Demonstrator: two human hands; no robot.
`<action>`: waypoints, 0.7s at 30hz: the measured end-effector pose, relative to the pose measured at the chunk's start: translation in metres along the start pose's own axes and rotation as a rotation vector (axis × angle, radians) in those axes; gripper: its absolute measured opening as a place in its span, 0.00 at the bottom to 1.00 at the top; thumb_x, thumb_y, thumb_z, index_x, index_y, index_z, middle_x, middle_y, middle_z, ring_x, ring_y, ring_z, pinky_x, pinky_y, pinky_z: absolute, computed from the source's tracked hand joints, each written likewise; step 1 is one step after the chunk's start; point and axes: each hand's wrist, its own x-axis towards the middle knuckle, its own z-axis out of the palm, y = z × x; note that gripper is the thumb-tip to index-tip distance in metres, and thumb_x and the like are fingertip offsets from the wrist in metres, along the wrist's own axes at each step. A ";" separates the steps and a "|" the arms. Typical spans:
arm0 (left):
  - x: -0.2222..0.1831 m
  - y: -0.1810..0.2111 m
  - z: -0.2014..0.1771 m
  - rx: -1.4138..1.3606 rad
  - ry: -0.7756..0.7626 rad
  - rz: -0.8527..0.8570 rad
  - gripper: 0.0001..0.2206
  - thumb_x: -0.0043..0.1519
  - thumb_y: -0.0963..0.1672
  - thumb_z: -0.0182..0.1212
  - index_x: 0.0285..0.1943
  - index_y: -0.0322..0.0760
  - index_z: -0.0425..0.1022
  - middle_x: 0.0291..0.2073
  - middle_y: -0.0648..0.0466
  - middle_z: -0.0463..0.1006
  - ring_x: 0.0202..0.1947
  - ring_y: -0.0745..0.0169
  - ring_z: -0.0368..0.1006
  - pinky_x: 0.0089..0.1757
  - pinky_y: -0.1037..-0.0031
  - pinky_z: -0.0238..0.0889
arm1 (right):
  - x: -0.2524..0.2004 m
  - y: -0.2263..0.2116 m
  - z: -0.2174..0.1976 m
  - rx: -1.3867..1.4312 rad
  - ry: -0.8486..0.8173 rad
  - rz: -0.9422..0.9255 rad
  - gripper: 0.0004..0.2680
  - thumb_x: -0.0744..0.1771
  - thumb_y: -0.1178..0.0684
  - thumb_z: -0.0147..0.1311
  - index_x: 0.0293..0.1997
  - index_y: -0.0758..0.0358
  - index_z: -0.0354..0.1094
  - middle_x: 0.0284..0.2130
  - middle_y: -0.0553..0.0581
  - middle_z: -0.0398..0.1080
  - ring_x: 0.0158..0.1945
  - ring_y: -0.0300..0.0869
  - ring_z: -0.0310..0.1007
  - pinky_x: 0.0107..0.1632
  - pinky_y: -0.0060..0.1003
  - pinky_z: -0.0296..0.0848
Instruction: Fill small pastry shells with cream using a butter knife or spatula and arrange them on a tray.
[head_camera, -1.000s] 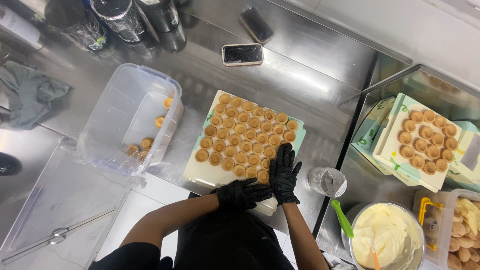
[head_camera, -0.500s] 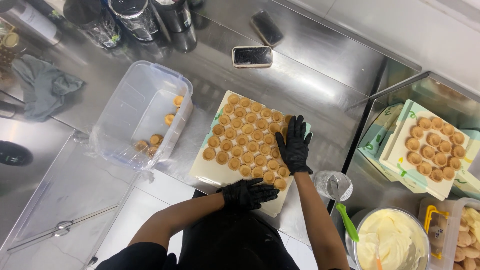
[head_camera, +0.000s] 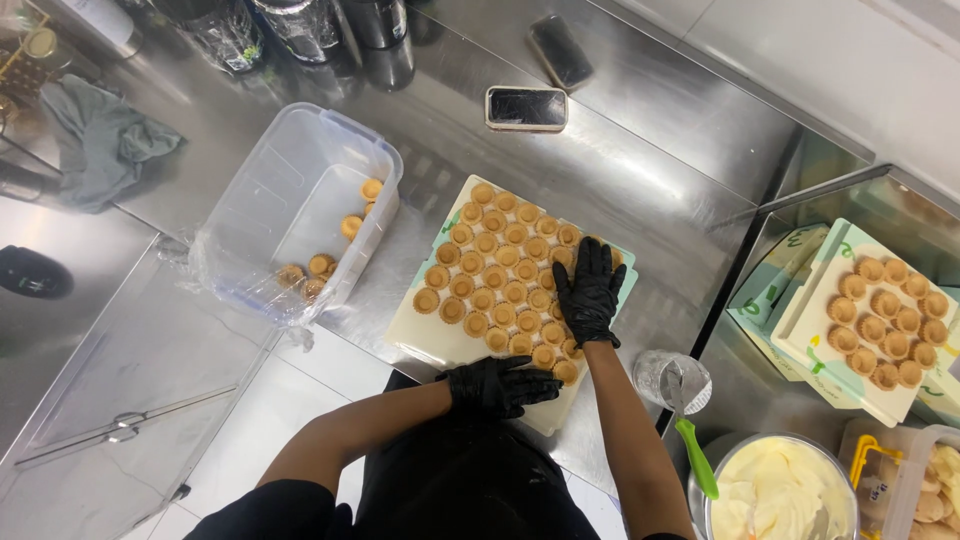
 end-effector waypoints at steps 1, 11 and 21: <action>0.000 0.000 -0.001 -0.021 -0.020 -0.005 0.29 0.68 0.51 0.48 0.80 0.46 0.52 0.79 0.54 0.51 0.78 0.62 0.47 0.72 0.58 0.37 | 0.000 -0.001 -0.001 0.006 -0.003 0.000 0.29 0.70 0.34 0.44 0.76 0.64 0.49 0.73 0.63 0.52 0.78 0.54 0.42 0.76 0.58 0.30; -0.002 0.000 0.004 -0.098 -0.005 -0.031 0.29 0.68 0.51 0.50 0.80 0.48 0.53 0.79 0.54 0.52 0.77 0.62 0.48 0.72 0.59 0.39 | -0.002 -0.001 0.001 0.000 0.029 -0.012 0.28 0.71 0.34 0.43 0.76 0.65 0.50 0.72 0.65 0.52 0.78 0.55 0.42 0.75 0.57 0.31; -0.004 -0.004 0.016 0.022 0.080 0.039 0.28 0.67 0.50 0.52 0.78 0.45 0.56 0.76 0.53 0.58 0.75 0.60 0.54 0.71 0.58 0.45 | 0.004 -0.003 -0.025 0.059 0.074 -0.005 0.22 0.70 0.39 0.48 0.70 0.61 0.61 0.67 0.62 0.61 0.73 0.51 0.54 0.74 0.60 0.36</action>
